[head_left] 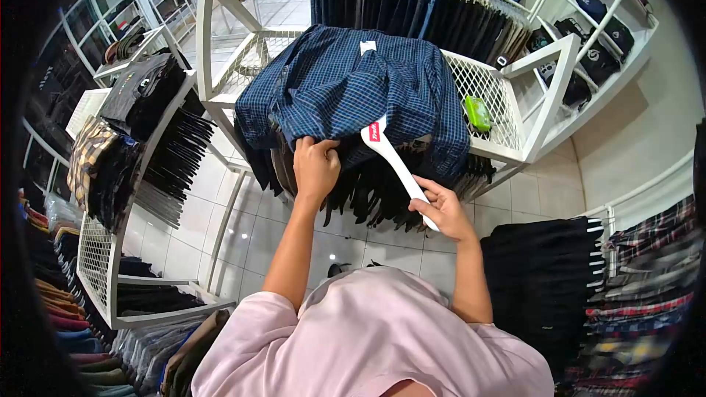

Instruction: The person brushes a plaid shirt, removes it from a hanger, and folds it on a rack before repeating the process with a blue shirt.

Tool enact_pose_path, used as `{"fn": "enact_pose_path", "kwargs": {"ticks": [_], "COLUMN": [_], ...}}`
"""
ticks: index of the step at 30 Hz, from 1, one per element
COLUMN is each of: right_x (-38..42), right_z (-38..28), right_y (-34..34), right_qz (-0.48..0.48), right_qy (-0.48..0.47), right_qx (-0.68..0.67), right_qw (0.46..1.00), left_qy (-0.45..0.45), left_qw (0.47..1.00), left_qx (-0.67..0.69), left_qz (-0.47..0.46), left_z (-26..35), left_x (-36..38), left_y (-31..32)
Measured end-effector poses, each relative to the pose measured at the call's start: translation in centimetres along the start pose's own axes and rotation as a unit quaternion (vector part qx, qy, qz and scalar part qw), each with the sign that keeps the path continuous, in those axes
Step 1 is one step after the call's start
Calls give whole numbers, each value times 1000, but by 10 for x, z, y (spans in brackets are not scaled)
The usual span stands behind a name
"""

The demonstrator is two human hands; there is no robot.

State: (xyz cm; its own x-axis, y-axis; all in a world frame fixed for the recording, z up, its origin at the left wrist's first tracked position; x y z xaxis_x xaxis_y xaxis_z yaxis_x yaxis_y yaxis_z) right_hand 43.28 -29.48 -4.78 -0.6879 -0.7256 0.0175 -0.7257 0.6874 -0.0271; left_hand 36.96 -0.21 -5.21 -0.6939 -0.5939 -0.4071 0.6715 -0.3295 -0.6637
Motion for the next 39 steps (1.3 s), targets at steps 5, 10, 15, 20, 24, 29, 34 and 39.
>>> {"fn": "enact_pose_path", "kwargs": {"ticks": [5, 10, 15, 20, 24, 29, 34, 39], "right_x": [-11, -12, -15, -26, -40, -55, -78, -92], "right_z": [11, 40, 48, 68, 45, 18, 24, 55], "right_y": [-4, 3, 36, 60, 60, 55, 83, 128], "right_qz": [-16, -79, -196, -230, -124, 77, -73, -384], "right_qy": [-9, -20, 30, -7, -103, -324, -262, 135], "right_qx": [-33, -48, -33, 87, 140, 289, 204, -33], "right_qw": [999, 996, 980, 969, 977, 898, 941, 913], "left_qy": [-56, -268, -329, -306, -292, -282, -260, -332], "left_qw": [980, 871, 770, 808, 854, 867, 892, 923], "left_qx": [17, 410, 508, 489, 413, 405, 363, 194], "left_qz": [191, -14, -201, -117, -120, -69, -72, -5], "left_z": [-9, -24, 18, 4, -31, -70, -117, -194], "left_x": [15, 55, 93, 105, 132, 171, 195, 215], "left_y": [-6, 25, 50, 46, 1, -77, -134, -176]}}
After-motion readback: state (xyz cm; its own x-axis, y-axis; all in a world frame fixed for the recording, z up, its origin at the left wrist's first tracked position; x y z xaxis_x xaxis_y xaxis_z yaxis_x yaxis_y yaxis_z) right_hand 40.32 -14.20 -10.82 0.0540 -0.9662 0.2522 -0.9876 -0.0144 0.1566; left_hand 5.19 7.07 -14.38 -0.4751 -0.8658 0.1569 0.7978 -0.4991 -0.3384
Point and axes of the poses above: each hand's wrist, its own x-axis away from the middle knuckle, its own y-axis out of the palm, z = x × y, the point moved 3 cm from there along -x, towards the middle knuckle, and after that the axes turned 5 degrees about -y, right-handed, at the moved point
